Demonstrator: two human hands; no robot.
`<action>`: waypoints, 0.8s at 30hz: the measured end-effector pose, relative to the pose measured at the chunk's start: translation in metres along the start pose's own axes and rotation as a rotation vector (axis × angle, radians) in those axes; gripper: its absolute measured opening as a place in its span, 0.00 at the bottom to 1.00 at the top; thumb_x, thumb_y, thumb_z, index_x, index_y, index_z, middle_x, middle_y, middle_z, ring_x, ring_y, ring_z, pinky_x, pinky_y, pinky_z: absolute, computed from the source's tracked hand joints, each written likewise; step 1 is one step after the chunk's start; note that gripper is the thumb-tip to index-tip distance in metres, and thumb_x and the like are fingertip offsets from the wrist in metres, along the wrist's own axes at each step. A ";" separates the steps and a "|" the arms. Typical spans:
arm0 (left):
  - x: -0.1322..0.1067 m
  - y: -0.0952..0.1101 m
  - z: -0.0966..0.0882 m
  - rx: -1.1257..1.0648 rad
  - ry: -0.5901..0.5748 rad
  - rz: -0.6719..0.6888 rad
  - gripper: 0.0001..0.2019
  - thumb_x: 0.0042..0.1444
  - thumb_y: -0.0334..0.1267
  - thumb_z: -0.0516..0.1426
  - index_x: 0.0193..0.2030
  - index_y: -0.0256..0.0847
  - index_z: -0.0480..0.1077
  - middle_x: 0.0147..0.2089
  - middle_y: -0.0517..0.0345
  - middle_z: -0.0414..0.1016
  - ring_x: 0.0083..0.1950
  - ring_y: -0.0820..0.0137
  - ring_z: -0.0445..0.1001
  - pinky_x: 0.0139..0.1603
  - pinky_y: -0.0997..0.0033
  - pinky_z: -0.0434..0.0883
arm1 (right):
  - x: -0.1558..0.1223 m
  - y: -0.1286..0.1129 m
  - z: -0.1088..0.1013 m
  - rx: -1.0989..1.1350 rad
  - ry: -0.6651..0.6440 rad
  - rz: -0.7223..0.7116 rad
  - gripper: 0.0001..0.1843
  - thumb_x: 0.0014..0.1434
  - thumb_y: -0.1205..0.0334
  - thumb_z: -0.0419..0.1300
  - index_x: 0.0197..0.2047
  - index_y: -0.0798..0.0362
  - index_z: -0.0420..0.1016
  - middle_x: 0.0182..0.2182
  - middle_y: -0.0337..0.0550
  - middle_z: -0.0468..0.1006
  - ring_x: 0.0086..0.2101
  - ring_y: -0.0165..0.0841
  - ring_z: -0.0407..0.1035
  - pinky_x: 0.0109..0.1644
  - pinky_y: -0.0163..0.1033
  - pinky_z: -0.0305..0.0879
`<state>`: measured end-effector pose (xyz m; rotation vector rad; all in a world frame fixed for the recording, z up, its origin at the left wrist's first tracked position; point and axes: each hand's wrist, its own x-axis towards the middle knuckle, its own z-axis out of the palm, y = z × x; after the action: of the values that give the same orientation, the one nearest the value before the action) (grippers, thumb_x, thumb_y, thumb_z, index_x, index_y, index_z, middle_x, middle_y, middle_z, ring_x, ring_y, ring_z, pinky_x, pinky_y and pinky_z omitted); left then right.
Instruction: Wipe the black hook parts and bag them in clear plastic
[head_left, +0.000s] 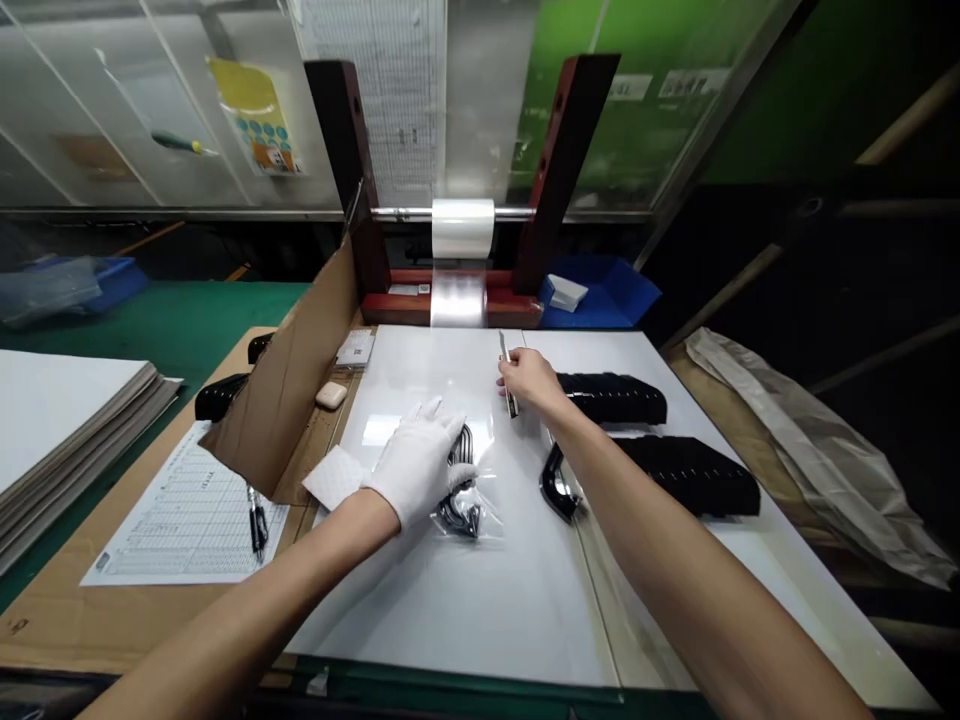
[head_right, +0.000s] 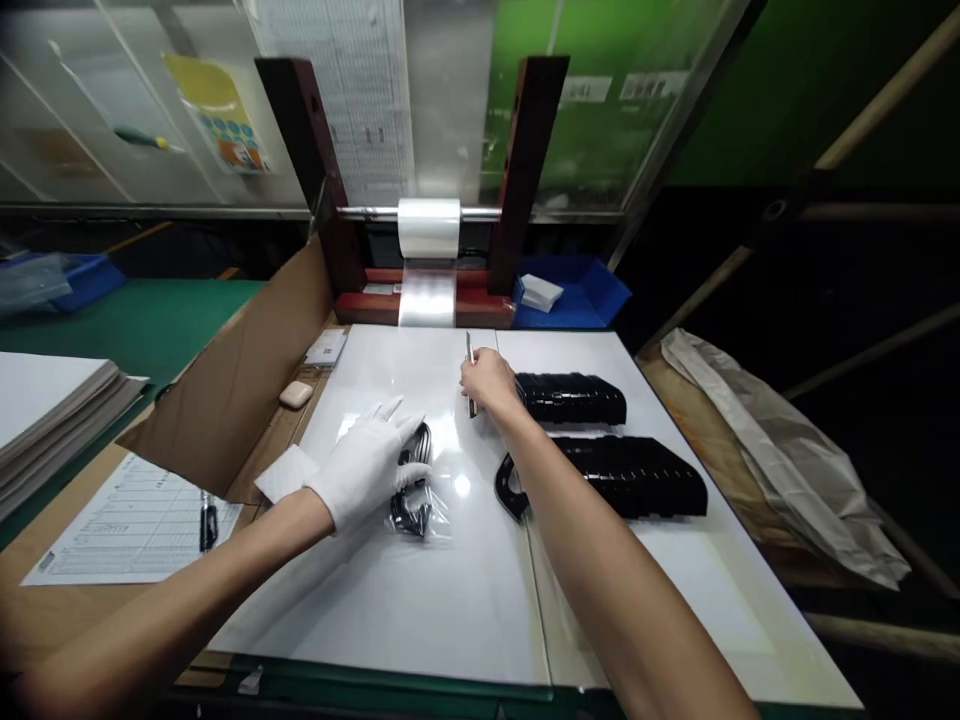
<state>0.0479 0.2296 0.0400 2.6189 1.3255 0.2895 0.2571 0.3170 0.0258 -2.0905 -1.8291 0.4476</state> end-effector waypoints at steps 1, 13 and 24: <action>0.006 -0.006 -0.007 -0.008 0.038 -0.022 0.26 0.58 0.45 0.64 0.61 0.38 0.68 0.63 0.41 0.73 0.70 0.46 0.63 0.66 0.49 0.66 | 0.001 0.001 -0.009 0.011 0.008 -0.049 0.15 0.70 0.54 0.59 0.53 0.56 0.72 0.44 0.44 0.78 0.39 0.33 0.75 0.43 0.43 0.76; 0.114 -0.119 0.004 -0.210 -0.013 -0.068 0.47 0.52 0.48 0.67 0.75 0.42 0.52 0.75 0.47 0.58 0.75 0.55 0.56 0.69 0.61 0.63 | 0.052 -0.034 0.001 -0.237 -0.021 -0.549 0.08 0.69 0.62 0.59 0.48 0.53 0.76 0.45 0.42 0.77 0.44 0.35 0.73 0.52 0.47 0.70; 0.113 -0.133 0.028 -0.297 0.066 -0.087 0.22 0.65 0.50 0.59 0.60 0.38 0.71 0.64 0.45 0.71 0.63 0.55 0.71 0.65 0.42 0.64 | 0.046 0.029 -0.050 -0.429 -0.098 -0.355 0.08 0.63 0.71 0.60 0.43 0.54 0.79 0.42 0.44 0.77 0.38 0.34 0.70 0.46 0.45 0.68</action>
<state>0.0179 0.3957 -0.0114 2.3188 1.2994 0.5195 0.3107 0.3566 0.0571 -1.9458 -2.4707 0.0691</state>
